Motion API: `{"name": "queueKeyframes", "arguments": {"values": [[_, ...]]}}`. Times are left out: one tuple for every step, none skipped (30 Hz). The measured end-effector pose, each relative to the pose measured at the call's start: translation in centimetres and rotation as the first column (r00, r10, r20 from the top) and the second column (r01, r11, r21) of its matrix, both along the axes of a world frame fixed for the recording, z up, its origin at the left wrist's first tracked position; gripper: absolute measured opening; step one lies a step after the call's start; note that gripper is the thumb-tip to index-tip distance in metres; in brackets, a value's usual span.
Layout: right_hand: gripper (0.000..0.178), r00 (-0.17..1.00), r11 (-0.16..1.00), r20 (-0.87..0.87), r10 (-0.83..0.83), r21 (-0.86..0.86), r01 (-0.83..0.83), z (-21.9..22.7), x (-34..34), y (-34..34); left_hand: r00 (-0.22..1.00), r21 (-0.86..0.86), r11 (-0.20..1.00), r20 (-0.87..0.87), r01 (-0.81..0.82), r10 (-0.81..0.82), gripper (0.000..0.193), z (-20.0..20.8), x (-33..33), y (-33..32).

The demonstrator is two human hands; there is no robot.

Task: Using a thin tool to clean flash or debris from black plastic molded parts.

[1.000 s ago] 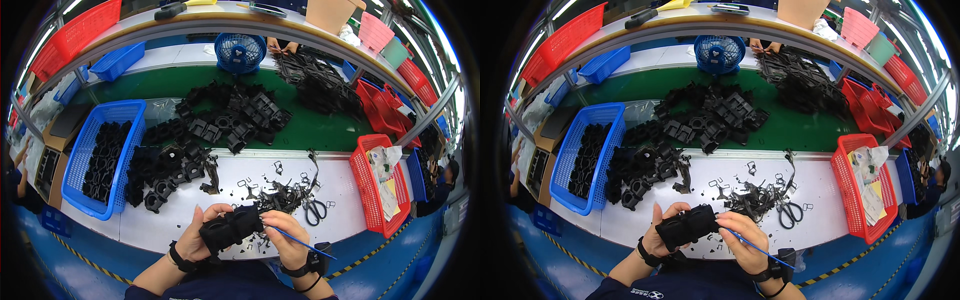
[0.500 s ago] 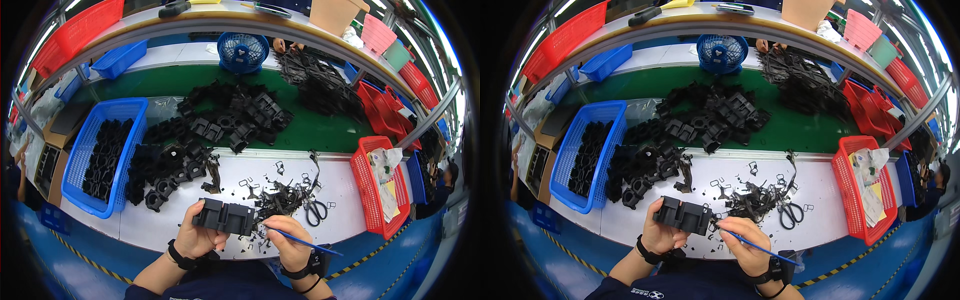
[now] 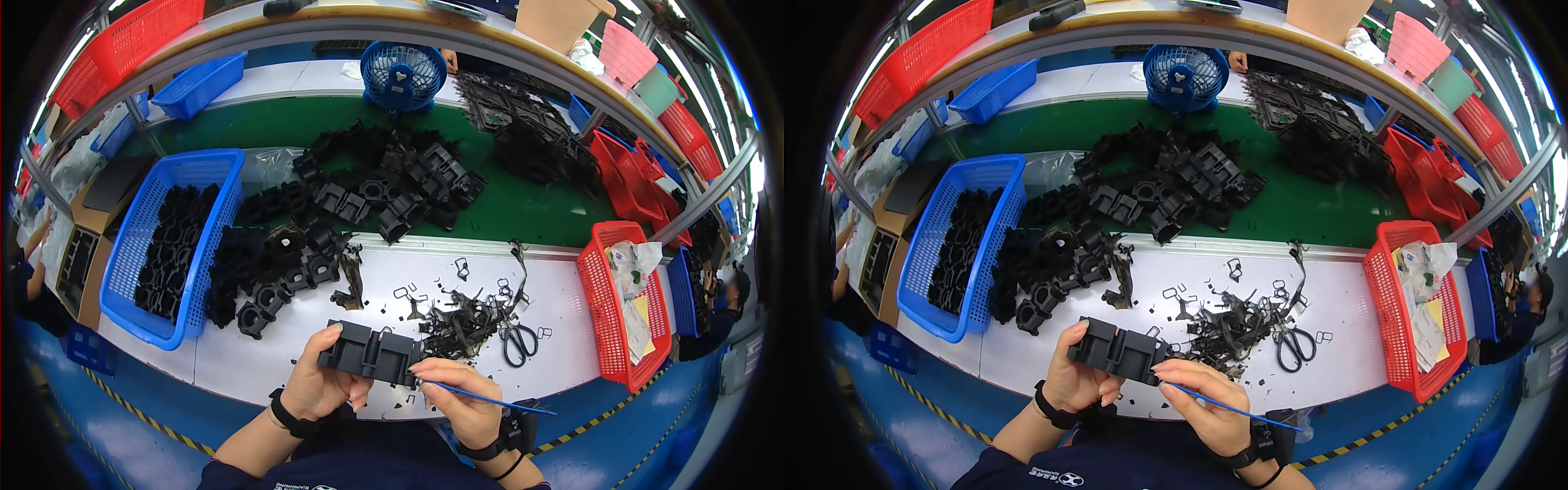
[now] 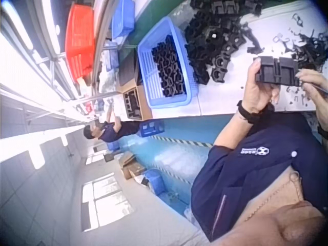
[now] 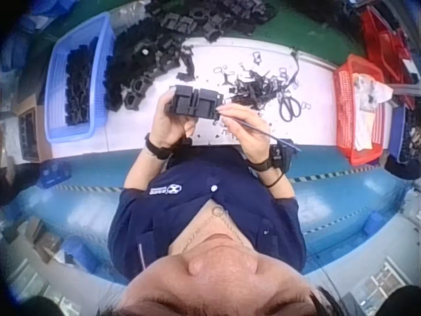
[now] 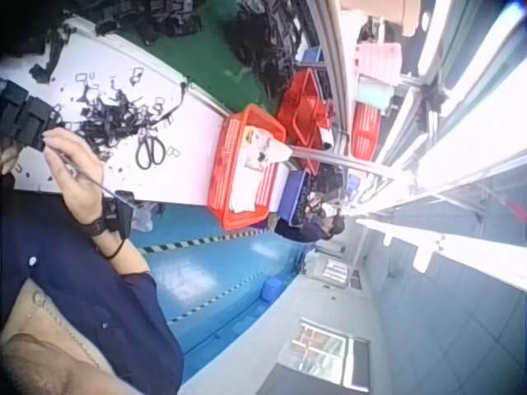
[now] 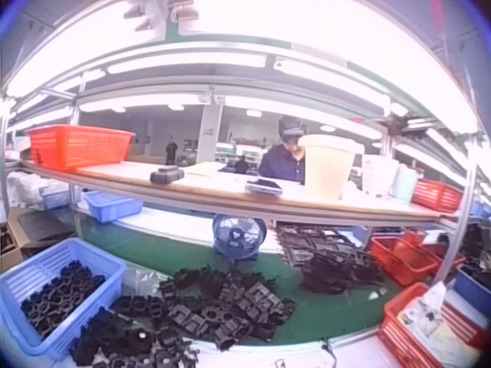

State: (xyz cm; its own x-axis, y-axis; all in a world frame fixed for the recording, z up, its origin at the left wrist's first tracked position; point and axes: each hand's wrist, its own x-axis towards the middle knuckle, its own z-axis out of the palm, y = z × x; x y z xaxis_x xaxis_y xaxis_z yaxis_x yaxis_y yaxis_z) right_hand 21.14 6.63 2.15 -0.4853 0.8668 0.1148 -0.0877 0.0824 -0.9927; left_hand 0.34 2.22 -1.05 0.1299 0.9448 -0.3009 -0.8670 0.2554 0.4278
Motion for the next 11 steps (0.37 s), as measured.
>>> {"name": "queueKeyframes", "arguments": {"values": [[0.018,1.0,1.0,0.014,-0.009,0.007,0.009,0.03,-0.02,-0.01,1.0,0.013,1.0,-0.02,0.005,-0.005,0.054,-0.03,-0.01,0.01],[0.018,1.0,1.0,0.015,-0.009,0.006,0.009,0.07,-0.01,-0.03,1.0,0.013,1.0,-0.02,0.005,-0.005,0.054,-0.03,0.02,0.03],[0.017,0.999,1.0,0.04,-0.018,0.022,0.017,0.09,-0.01,-0.05,0.999,0.018,1.0,-0.042,0.009,-0.008,0.054,-0.01,0.06,0.04],[0.017,0.997,0.999,0.065,-0.027,0.038,0.025,0.12,-0.02,-0.07,0.998,0.024,1.0,-0.064,0.012,-0.01,0.055,0.03,0.06,0.03],[0.017,0.998,0.999,0.066,-0.026,0.038,0.024,0.2,-0.04,0.01,0.998,0.023,1.0,-0.064,0.011,-0.009,0.055,0.07,0.05,0.02],[0.017,0.995,0.989,0.101,-0.023,0.149,0.008,0.3,-0.08,0.14,0.997,0.021,1.0,-0.08,0.011,-0.009,0.055,0.12,0.04,-0.01],[0.017,0.99,0.966,0.137,-0.024,0.257,-0.012,0.35,-0.1,0.22,0.995,0.019,1.0,-0.096,0.01,-0.008,0.055,0.18,0.03,-0.04],[0.017,0.99,0.966,0.137,-0.023,0.257,-0.013,0.33,-0.11,0.2,0.995,0.019,1.0,-0.096,0.009,-0.007,0.055,0.26,0.05,-0.07],[0.017,0.987,0.951,0.155,-0.045,0.309,-0.005,0.28,-0.12,0.14,0.994,0.017,1.0,-0.108,0.006,-0.004,0.055,0.35,0.08,-0.1],[0.016,0.983,0.933,0.171,-0.067,0.36,0.001,0.23,-0.15,0.06,0.993,0.016,1.0,-0.12,0.002,0.0,0.055,0.46,0.13,-0.13],[0.017,0.971,0.892,0.184,-0.151,0.449,0.053,0.13,-0.26,-0.03,0.993,0.016,1.0,-0.12,0.002,0.0,0.055,0.45,0.14,-0.14]]}}
